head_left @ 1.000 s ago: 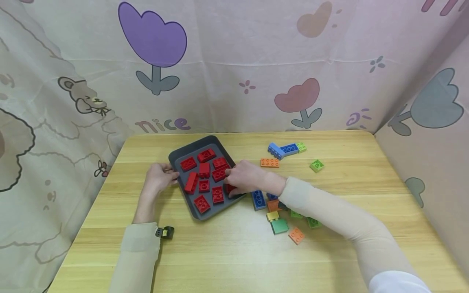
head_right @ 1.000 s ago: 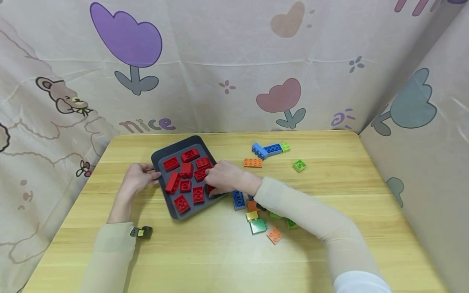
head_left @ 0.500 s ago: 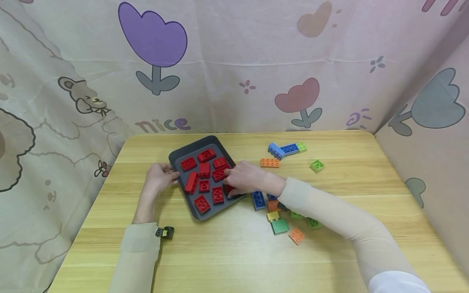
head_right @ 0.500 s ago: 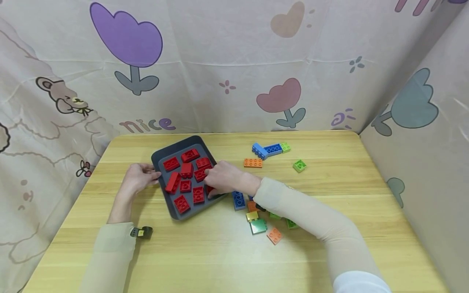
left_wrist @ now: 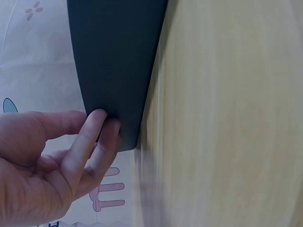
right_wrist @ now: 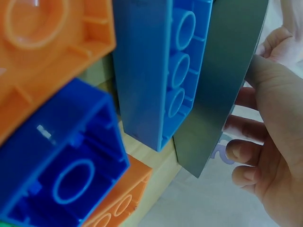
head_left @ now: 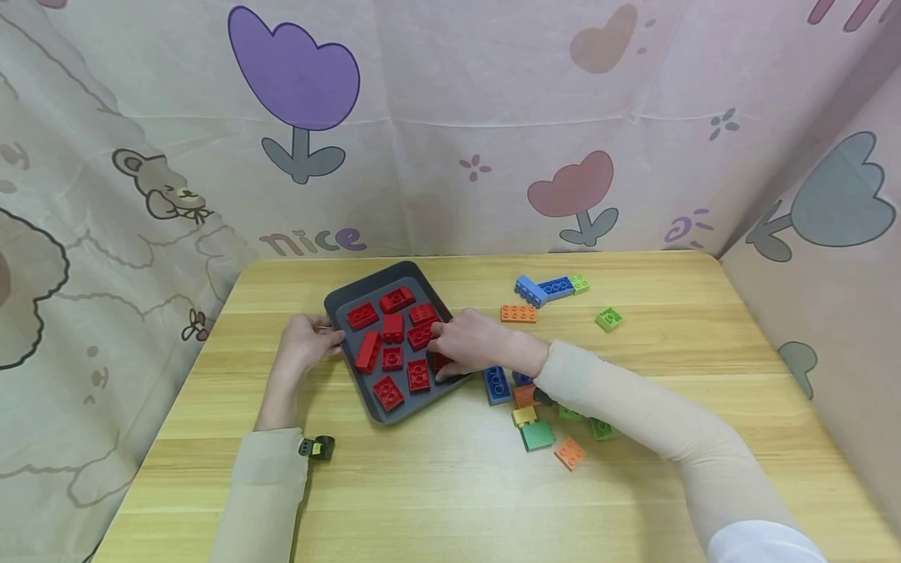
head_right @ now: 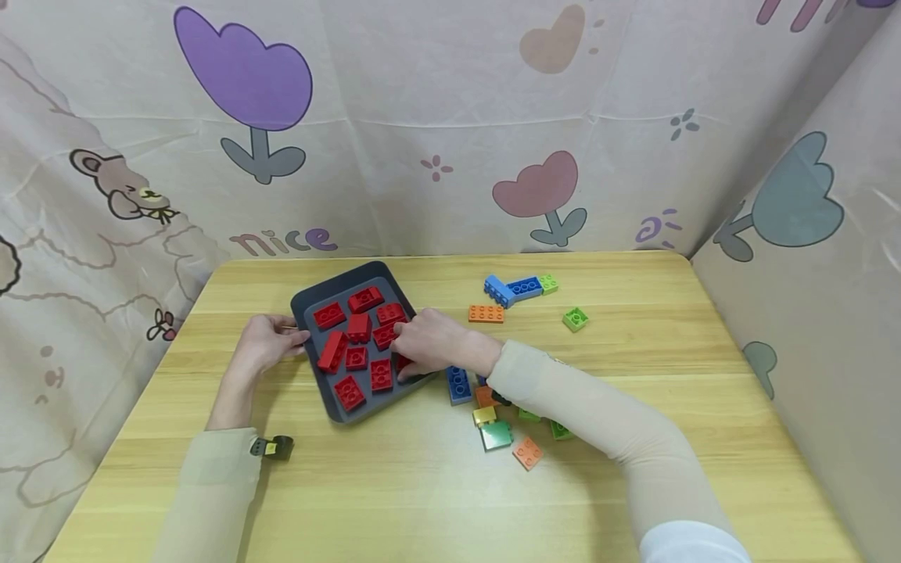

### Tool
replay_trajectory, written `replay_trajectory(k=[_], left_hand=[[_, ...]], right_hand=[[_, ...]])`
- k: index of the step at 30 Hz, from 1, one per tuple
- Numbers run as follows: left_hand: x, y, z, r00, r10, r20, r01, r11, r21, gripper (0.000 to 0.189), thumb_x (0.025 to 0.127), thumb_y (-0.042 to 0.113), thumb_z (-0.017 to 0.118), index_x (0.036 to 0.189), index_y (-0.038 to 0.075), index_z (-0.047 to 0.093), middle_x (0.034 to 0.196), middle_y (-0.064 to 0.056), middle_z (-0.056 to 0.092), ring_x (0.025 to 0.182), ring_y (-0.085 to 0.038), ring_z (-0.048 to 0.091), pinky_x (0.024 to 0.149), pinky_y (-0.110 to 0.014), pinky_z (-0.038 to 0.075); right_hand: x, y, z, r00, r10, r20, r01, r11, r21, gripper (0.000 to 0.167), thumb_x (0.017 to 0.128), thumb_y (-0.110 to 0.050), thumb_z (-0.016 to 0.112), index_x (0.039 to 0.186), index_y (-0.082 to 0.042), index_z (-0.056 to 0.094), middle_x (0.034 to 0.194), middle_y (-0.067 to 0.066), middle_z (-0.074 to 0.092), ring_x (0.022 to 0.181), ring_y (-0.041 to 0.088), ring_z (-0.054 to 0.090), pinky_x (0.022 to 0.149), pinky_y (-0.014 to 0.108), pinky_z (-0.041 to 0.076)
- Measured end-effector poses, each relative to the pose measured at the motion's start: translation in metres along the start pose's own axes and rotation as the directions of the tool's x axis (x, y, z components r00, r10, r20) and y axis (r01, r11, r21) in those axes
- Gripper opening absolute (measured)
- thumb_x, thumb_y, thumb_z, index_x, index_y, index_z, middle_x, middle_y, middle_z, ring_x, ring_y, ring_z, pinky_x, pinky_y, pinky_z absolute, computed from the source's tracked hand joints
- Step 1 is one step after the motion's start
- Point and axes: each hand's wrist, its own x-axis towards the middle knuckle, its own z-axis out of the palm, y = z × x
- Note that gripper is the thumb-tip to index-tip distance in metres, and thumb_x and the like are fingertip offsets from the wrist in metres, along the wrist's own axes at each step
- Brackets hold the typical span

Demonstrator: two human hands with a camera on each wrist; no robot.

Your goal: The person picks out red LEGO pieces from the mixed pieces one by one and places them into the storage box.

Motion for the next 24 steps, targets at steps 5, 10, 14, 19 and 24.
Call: replay_trajectory(k=[5, 10, 14, 19, 24], left_hand=[[0.0, 0.0, -0.001, 1.0, 0.002, 0.001, -0.002, 1.0, 0.006, 0.053, 0.102, 0.004, 0.065, 0.144, -0.022, 0.046, 0.127, -0.037, 0.066, 0.072, -0.002, 0.069, 0.073, -0.023, 0.068], [-0.001, 0.0, -0.001, 1.0, 0.0, 0.002, 0.0, 1.0, 0.002, 0.054, 0.102, 0.005, 0.065, 0.145, -0.022, 0.045, 0.129, -0.037, 0.065, 0.071, -0.001, 0.069, 0.073, -0.022, 0.068], [-0.001, 0.0, -0.001, 1.0, 0.0, 0.003, 0.0, 1.0, 0.001, 0.054, 0.102, 0.005, 0.065, 0.144, -0.022, 0.045, 0.129, -0.037, 0.065, 0.071, -0.001, 0.068, 0.073, -0.022, 0.067], [-0.001, -0.001, -0.001, 1.0, 0.004, 0.003, -0.004, 1.0, 0.001, 0.054, 0.103, 0.005, 0.064, 0.145, -0.022, 0.044, 0.129, -0.038, 0.065, 0.072, -0.001, 0.068, 0.074, -0.022, 0.068], [0.0, -0.001, 0.0, 1.0, 0.002, -0.001, -0.002, 1.0, 0.012, 0.052, 0.103, 0.005, 0.063, 0.144, -0.021, 0.046, 0.13, -0.037, 0.065, 0.072, -0.002, 0.069, 0.076, -0.023, 0.068]], right_hand=[[-0.004, 0.004, -0.005, 1.0, 0.011, -0.027, -0.011, 1.0, 0.004, 0.061, 0.096, -0.071, 0.06, 0.132, -0.024, 0.074, 0.111, 0.001, 0.071, 0.064, 0.009, 0.056, 0.046, 0.02, 0.037], [-0.012, 0.01, -0.009, 0.997, 0.036, -0.071, -0.031, 0.997, 0.07, 0.06, 0.097, -0.068, 0.063, 0.133, -0.021, 0.073, 0.106, 0.001, 0.069, 0.07, 0.01, 0.059, 0.047, 0.021, 0.038], [-0.019, 0.015, -0.009, 0.993, 0.055, -0.101, -0.044, 0.993, 0.113, 0.062, 0.096, -0.067, 0.064, 0.135, -0.019, 0.072, 0.108, 0.002, 0.07, 0.075, 0.012, 0.063, 0.053, 0.022, 0.049], [-0.031, 0.02, -0.011, 0.987, 0.084, -0.14, -0.064, 0.988, 0.138, 0.068, 0.095, -0.07, 0.064, 0.137, -0.017, 0.071, 0.114, 0.004, 0.073, 0.081, 0.015, 0.069, 0.054, 0.026, 0.053], [-0.047, 0.026, -0.012, 0.975, 0.116, -0.189, -0.09, 0.986, 0.139, 0.072, 0.092, -0.072, 0.065, 0.138, -0.017, 0.07, 0.119, 0.005, 0.075, 0.083, 0.018, 0.072, 0.045, 0.022, 0.038]])
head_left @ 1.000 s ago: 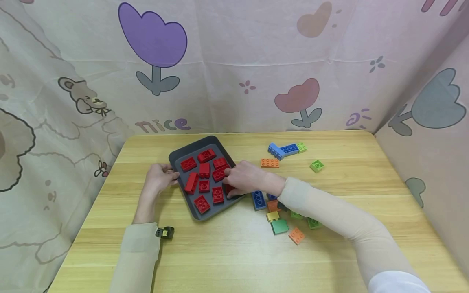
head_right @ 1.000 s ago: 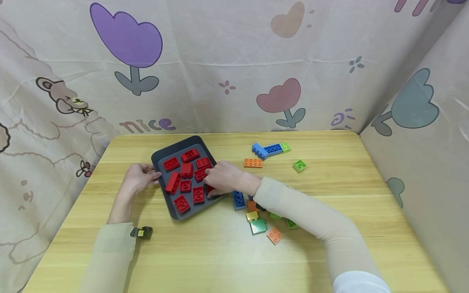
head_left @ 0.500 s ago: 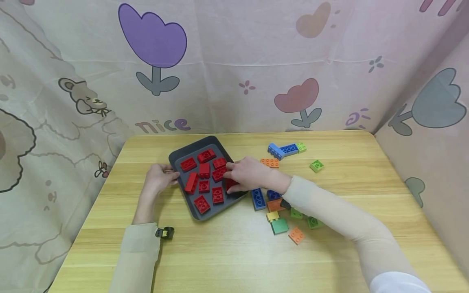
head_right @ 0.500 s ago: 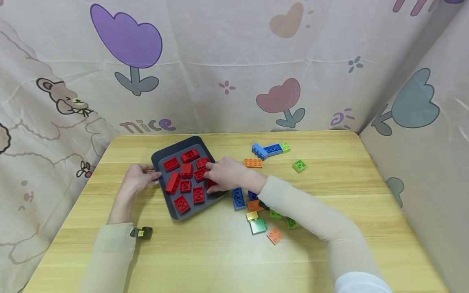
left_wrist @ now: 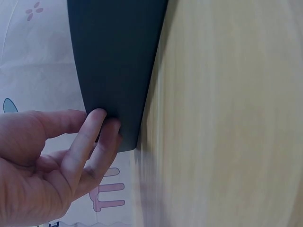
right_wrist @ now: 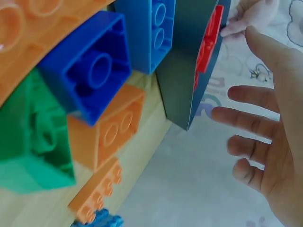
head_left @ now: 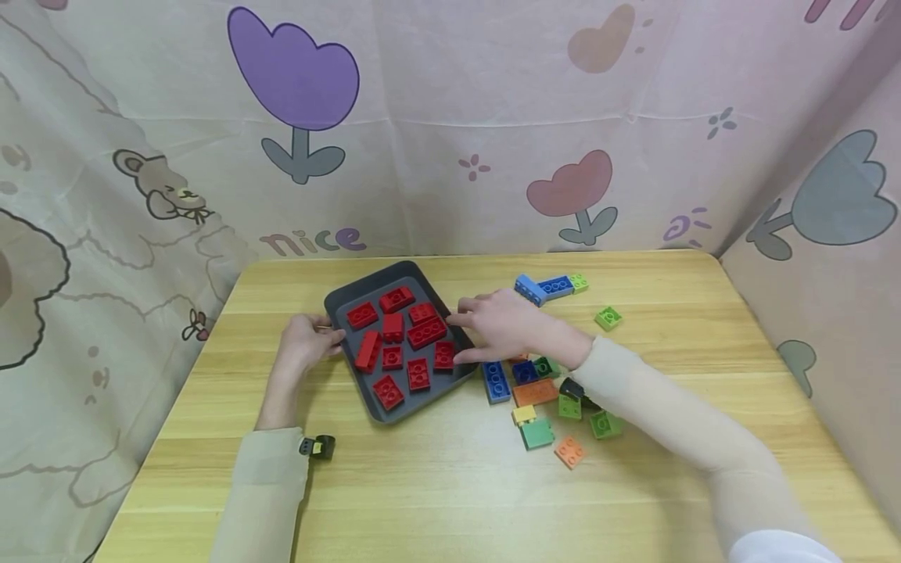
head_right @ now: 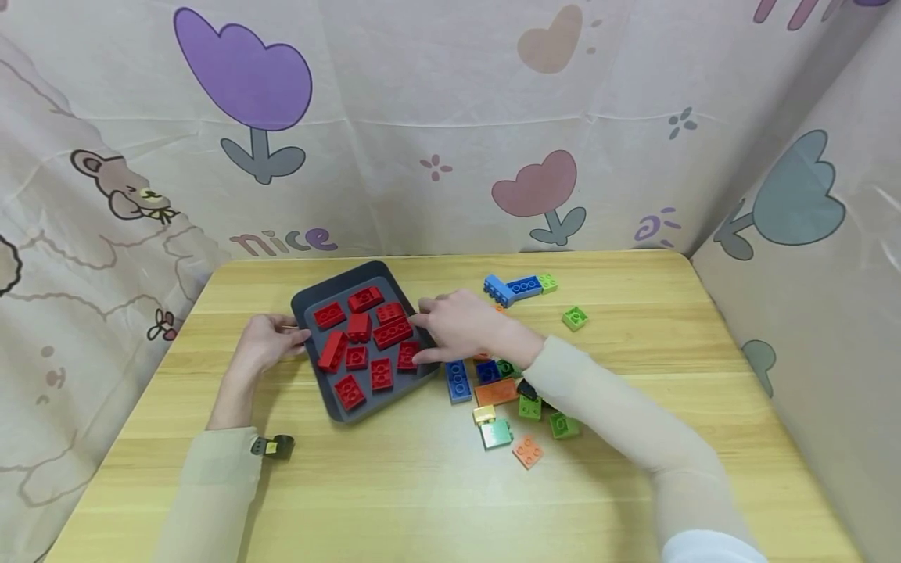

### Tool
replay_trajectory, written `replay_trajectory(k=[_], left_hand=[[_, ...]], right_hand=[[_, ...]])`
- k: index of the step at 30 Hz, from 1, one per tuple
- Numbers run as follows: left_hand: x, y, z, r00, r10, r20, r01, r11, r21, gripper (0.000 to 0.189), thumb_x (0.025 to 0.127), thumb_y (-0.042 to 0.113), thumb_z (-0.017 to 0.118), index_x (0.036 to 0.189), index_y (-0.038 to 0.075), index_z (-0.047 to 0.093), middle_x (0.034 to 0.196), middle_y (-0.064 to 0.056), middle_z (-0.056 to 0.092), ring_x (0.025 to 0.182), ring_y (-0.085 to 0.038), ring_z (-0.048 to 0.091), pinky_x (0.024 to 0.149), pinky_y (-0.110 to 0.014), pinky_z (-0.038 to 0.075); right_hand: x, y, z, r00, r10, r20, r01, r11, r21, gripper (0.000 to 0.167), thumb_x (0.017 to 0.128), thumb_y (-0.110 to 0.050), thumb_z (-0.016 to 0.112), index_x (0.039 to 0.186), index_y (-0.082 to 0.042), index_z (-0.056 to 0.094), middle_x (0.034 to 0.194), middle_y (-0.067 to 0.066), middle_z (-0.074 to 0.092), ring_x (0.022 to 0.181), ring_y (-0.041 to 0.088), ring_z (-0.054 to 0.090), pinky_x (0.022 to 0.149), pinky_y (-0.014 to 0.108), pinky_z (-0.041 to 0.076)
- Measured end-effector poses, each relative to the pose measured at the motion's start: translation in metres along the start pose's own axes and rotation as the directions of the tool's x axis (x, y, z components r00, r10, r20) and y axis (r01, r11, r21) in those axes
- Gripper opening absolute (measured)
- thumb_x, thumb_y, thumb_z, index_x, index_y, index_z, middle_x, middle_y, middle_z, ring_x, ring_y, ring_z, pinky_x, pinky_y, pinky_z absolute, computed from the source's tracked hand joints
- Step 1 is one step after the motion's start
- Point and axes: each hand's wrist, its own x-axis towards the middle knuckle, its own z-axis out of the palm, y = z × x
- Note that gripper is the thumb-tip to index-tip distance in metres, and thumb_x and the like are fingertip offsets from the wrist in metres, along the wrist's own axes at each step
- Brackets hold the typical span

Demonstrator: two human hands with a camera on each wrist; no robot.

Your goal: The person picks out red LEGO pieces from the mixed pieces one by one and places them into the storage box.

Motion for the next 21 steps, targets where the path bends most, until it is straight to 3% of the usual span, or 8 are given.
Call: replay_trajectory(k=[3, 8, 14, 16, 18, 21], left_hand=[[-0.001, 0.001, 0.0, 1.0, -0.003, 0.001, 0.003, 1.0, 0.01, 0.052, 0.104, 0.006, 0.063, 0.144, -0.021, 0.046, 0.13, -0.037, 0.065, 0.073, -0.002, 0.069, 0.076, -0.023, 0.068], [-0.002, 0.001, -0.001, 1.0, -0.002, 0.001, 0.002, 1.0, 0.008, 0.053, 0.103, 0.006, 0.064, 0.144, -0.022, 0.046, 0.131, -0.038, 0.064, 0.074, -0.003, 0.069, 0.074, -0.023, 0.068], [-0.002, 0.002, 0.0, 1.0, -0.012, 0.003, 0.012, 1.0, 0.013, 0.053, 0.103, 0.007, 0.063, 0.145, -0.02, 0.046, 0.132, -0.038, 0.064, 0.075, -0.003, 0.069, 0.077, -0.024, 0.068], [-0.001, 0.002, 0.0, 1.0, -0.014, 0.003, 0.014, 1.0, 0.013, 0.053, 0.104, 0.007, 0.063, 0.146, -0.019, 0.046, 0.133, -0.037, 0.064, 0.075, -0.003, 0.069, 0.078, -0.023, 0.068], [-0.001, 0.002, 0.0, 1.0, -0.013, 0.002, 0.013, 1.0, 0.011, 0.053, 0.104, 0.007, 0.063, 0.146, -0.019, 0.046, 0.133, -0.037, 0.064, 0.074, -0.002, 0.069, 0.078, -0.023, 0.068], [0.0, 0.002, 0.0, 1.0, -0.014, -0.001, 0.014, 1.0, 0.007, 0.053, 0.104, 0.007, 0.063, 0.146, -0.019, 0.046, 0.132, -0.036, 0.064, 0.075, -0.002, 0.069, 0.077, -0.022, 0.068]], right_hand=[[-0.009, 0.005, -0.001, 1.0, 0.019, -0.014, -0.019, 1.0, 0.0, 0.073, 0.093, -0.073, 0.064, 0.141, -0.018, 0.069, 0.125, 0.006, 0.074, 0.092, 0.02, 0.075, 0.045, 0.021, 0.039], [-0.026, 0.014, -0.001, 0.997, 0.074, -0.036, -0.073, 0.997, 0.012, 0.076, 0.091, -0.075, 0.064, 0.142, -0.018, 0.067, 0.132, 0.006, 0.073, 0.108, 0.025, 0.075, 0.058, 0.027, 0.057], [-0.047, 0.026, 0.003, 0.99, 0.131, -0.047, -0.13, 0.991, 0.029, 0.08, 0.089, -0.076, 0.066, 0.143, -0.016, 0.067, 0.139, 0.01, 0.071, 0.117, 0.028, 0.072, 0.058, 0.029, 0.06], [-0.054, 0.029, 0.004, 0.987, 0.158, -0.032, -0.157, 0.987, 0.035, 0.083, 0.089, -0.077, 0.065, 0.145, -0.016, 0.064, 0.144, 0.012, 0.068, 0.123, 0.032, 0.07, 0.068, 0.034, 0.064], [-0.062, 0.032, 0.004, 0.982, 0.189, -0.011, -0.188, 0.981, 0.051, 0.087, 0.089, -0.078, 0.064, 0.148, -0.015, 0.061, 0.149, 0.014, 0.064, 0.132, 0.037, 0.065, 0.088, 0.043, 0.067], [-0.072, 0.035, 0.004, 0.971, 0.236, 0.024, -0.237, 0.969, 0.074, 0.093, 0.089, -0.08, 0.062, 0.154, -0.014, 0.054, 0.157, 0.016, 0.057, 0.142, 0.042, 0.057, 0.112, 0.056, 0.056]])
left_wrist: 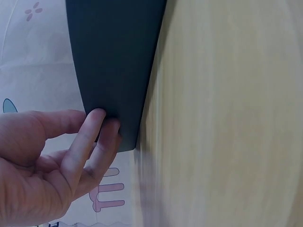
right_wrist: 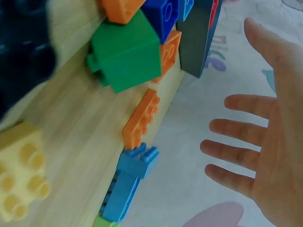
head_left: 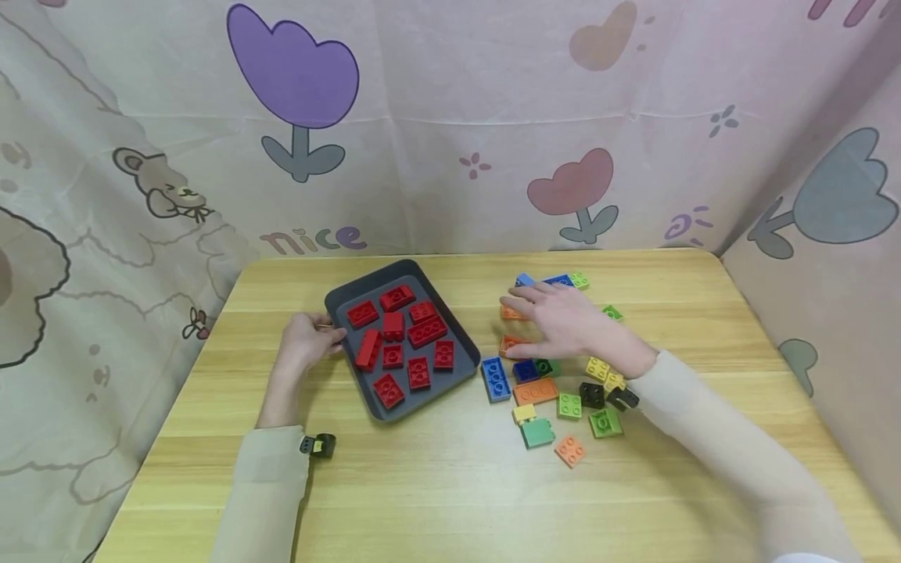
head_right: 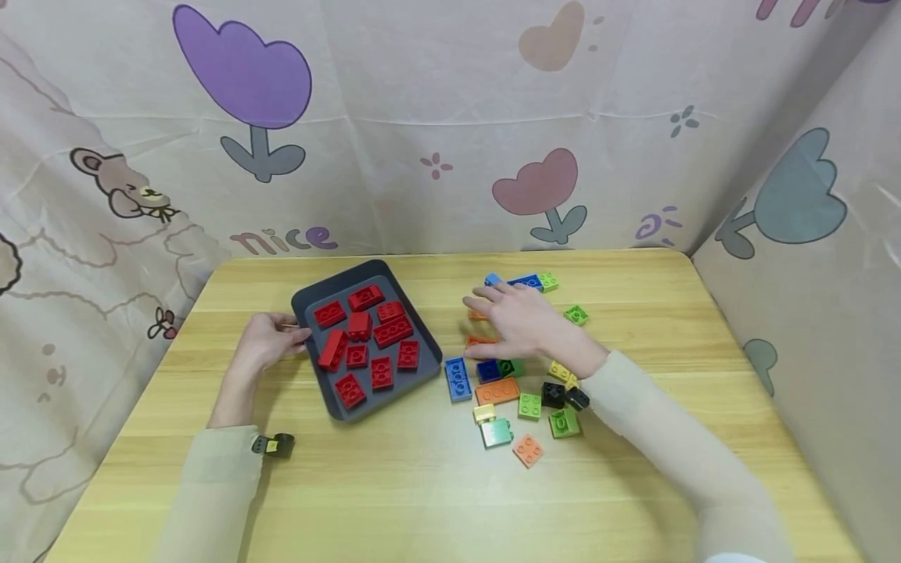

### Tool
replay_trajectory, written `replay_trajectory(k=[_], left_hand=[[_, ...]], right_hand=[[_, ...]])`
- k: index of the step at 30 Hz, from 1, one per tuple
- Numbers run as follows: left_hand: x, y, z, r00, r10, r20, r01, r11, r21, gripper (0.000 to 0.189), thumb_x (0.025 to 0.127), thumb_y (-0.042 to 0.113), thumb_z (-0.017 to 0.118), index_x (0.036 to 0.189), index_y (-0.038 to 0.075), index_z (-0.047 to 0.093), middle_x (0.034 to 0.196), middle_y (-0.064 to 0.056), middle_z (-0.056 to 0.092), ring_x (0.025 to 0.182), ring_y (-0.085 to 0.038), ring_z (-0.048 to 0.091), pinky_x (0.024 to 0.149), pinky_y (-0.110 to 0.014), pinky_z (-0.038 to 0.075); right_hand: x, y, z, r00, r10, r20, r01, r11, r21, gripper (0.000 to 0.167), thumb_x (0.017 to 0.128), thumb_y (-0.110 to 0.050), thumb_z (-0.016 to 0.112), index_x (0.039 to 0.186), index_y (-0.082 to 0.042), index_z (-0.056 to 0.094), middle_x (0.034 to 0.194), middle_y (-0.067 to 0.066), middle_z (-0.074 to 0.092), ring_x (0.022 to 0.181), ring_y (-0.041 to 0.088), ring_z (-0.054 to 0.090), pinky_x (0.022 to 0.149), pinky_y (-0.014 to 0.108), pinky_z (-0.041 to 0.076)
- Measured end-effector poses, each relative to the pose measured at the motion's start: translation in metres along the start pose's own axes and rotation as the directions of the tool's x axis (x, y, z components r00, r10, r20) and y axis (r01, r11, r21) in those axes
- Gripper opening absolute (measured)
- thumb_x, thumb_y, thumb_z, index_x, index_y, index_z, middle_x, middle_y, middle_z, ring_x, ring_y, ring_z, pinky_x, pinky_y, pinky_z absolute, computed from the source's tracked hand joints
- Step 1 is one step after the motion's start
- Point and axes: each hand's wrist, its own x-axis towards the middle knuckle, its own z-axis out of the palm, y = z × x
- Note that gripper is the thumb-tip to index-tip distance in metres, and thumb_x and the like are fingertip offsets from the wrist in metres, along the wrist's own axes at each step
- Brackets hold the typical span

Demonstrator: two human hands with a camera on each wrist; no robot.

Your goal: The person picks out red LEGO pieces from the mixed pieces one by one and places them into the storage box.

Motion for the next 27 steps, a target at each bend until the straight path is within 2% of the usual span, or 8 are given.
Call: replay_trajectory(k=[3, 8, 12, 13, 17, 20, 23, 27], left_hand=[[0.0, 0.0, 0.0, 1.0, 0.003, 0.003, -0.003, 1.0, -0.005, 0.053, 0.104, 0.007, 0.064, 0.146, -0.02, 0.045, 0.132, -0.036, 0.064, 0.077, -0.004, 0.07, 0.077, -0.022, 0.068], [-0.001, -0.002, 0.001, 1.0, 0.011, 0.011, -0.011, 1.0, -0.005, 0.052, 0.104, 0.006, 0.063, 0.145, -0.02, 0.046, 0.133, -0.038, 0.063, 0.08, -0.007, 0.072, 0.078, -0.024, 0.068], [-0.001, -0.002, 0.001, 1.0, 0.016, 0.013, -0.016, 1.0, 0.003, 0.052, 0.104, 0.007, 0.063, 0.146, -0.019, 0.046, 0.132, -0.038, 0.063, 0.079, -0.006, 0.072, 0.078, -0.025, 0.068], [-0.001, -0.002, 0.001, 1.0, 0.017, 0.015, -0.018, 1.0, 0.013, 0.053, 0.104, 0.008, 0.063, 0.146, -0.02, 0.046, 0.132, -0.038, 0.064, 0.08, -0.009, 0.074, 0.08, -0.026, 0.069], [-0.006, 0.0, -0.002, 0.999, 0.032, 0.019, -0.034, 0.991, 0.128, 0.061, 0.105, 0.017, 0.063, 0.15, -0.018, 0.041, 0.133, -0.036, 0.066, 0.093, -0.024, 0.079, 0.081, -0.028, 0.066], [-0.011, 0.003, -0.004, 0.999, 0.051, -0.002, -0.049, 0.968, 0.247, 0.069, 0.105, 0.026, 0.063, 0.153, -0.016, 0.038, 0.131, -0.032, 0.07, 0.104, -0.032, 0.078, 0.086, -0.032, 0.061], [-0.015, 0.007, -0.003, 0.996, 0.077, -0.037, -0.061, 0.943, 0.326, 0.072, 0.104, 0.031, 0.062, 0.154, -0.016, 0.038, 0.134, -0.032, 0.067, 0.117, -0.041, 0.071, 0.096, -0.047, 0.06], [-0.021, 0.013, -0.001, 0.989, 0.124, -0.079, -0.085, 0.922, 0.379, 0.076, 0.103, 0.034, 0.063, 0.154, -0.015, 0.037, 0.15, -0.037, 0.053, 0.136, -0.051, 0.056, 0.112, -0.063, 0.053]], right_hand=[[-0.01, 0.004, 0.001, 0.999, 0.039, 0.002, -0.039, 0.999, 0.017, 0.096, 0.088, -0.079, 0.063, 0.157, -0.014, 0.05, 0.161, 0.017, 0.052, 0.145, 0.043, 0.053, 0.121, 0.061, 0.047], [-0.025, 0.01, 0.007, 0.997, 0.078, -0.022, -0.077, 0.996, 0.037, 0.097, 0.089, -0.077, 0.065, 0.159, -0.014, 0.046, 0.165, 0.018, 0.046, 0.147, 0.043, 0.049, 0.122, 0.064, 0.044], [-0.034, 0.012, 0.009, 0.992, 0.124, -0.03, -0.122, 0.991, 0.058, 0.101, 0.087, -0.078, 0.066, 0.162, -0.016, 0.041, 0.169, 0.018, 0.039, 0.152, 0.044, 0.043, 0.125, 0.068, 0.037], [-0.037, 0.013, 0.01, 0.99, 0.137, -0.034, -0.134, 0.989, 0.064, 0.102, 0.087, -0.079, 0.066, 0.163, -0.016, 0.04, 0.17, 0.017, 0.037, 0.153, 0.044, 0.041, 0.126, 0.068, 0.036], [-0.045, 0.015, 0.011, 0.984, 0.168, -0.052, -0.164, 0.984, 0.07, 0.105, 0.086, -0.08, 0.065, 0.166, -0.019, 0.034, 0.173, 0.015, 0.033, 0.155, 0.043, 0.038, 0.13, 0.067, 0.031], [-0.051, 0.017, 0.013, 0.981, 0.182, -0.07, -0.177, 0.982, 0.071, 0.104, 0.086, -0.078, 0.067, 0.166, -0.02, 0.034, 0.172, 0.015, 0.034, 0.155, 0.043, 0.039, 0.13, 0.066, 0.031], [-0.057, 0.019, 0.014, 0.978, 0.191, -0.082, -0.186, 0.98, 0.064, 0.103, 0.086, -0.076, 0.068, 0.165, -0.018, 0.035, 0.172, 0.017, 0.034, 0.154, 0.043, 0.039, 0.13, 0.066, 0.031], [-0.064, 0.021, 0.015, 0.974, 0.207, -0.095, -0.201, 0.977, 0.063, 0.103, 0.086, -0.073, 0.07, 0.164, -0.015, 0.036, 0.171, 0.019, 0.034, 0.155, 0.045, 0.037, 0.13, 0.067, 0.029]])
